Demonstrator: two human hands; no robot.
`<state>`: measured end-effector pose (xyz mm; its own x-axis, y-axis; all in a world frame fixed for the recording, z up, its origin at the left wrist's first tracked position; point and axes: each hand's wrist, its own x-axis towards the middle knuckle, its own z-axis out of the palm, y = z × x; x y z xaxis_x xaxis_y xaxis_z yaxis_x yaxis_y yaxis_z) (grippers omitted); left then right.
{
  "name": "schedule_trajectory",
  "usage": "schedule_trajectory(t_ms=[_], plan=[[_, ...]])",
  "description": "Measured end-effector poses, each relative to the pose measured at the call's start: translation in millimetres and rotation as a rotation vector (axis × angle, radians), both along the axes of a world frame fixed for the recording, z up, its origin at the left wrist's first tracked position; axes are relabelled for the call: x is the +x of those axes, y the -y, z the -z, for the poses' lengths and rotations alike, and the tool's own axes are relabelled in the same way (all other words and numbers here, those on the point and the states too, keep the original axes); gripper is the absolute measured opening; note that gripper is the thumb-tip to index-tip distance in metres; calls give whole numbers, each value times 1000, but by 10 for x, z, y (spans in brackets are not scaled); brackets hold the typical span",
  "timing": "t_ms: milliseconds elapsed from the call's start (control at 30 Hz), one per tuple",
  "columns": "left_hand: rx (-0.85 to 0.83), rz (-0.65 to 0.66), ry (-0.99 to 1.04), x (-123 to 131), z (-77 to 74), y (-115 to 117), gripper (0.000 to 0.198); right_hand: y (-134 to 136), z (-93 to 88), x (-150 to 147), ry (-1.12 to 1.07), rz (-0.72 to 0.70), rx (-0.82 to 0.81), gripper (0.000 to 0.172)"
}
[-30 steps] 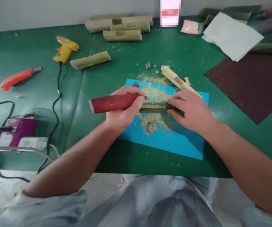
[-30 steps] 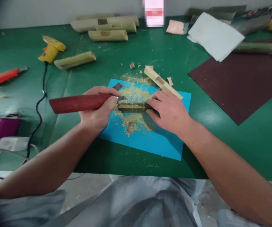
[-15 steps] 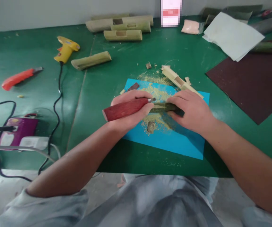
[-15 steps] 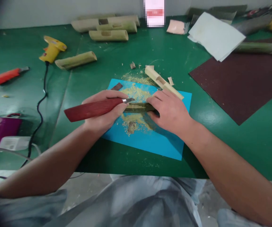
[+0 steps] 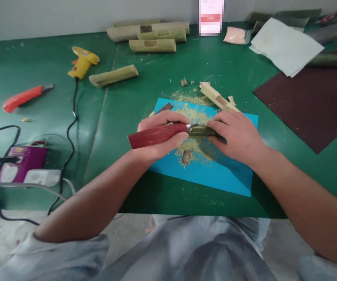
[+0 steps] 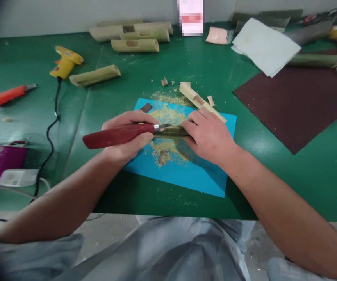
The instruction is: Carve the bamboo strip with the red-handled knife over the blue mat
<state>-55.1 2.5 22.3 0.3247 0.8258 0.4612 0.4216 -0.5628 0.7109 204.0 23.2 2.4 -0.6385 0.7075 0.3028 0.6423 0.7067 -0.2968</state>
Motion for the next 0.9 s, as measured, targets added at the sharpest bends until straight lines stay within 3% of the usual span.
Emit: schedule_trajectory(t_ms=[167,433,667,900], plan=[[14,188,13,-9,-50,5,18,-38,-15,73,-68,-173,-82,27],[-29,147,-49,105,-45,-11,13,-75,-34,76,-119,-212,-214,28],[28,238,22,105,69,-110,11,-81,7,83,-172,-182,-171,26],[44,195,-4,140,37,-100,10,-87,3,72,-164,-183,-191,27]])
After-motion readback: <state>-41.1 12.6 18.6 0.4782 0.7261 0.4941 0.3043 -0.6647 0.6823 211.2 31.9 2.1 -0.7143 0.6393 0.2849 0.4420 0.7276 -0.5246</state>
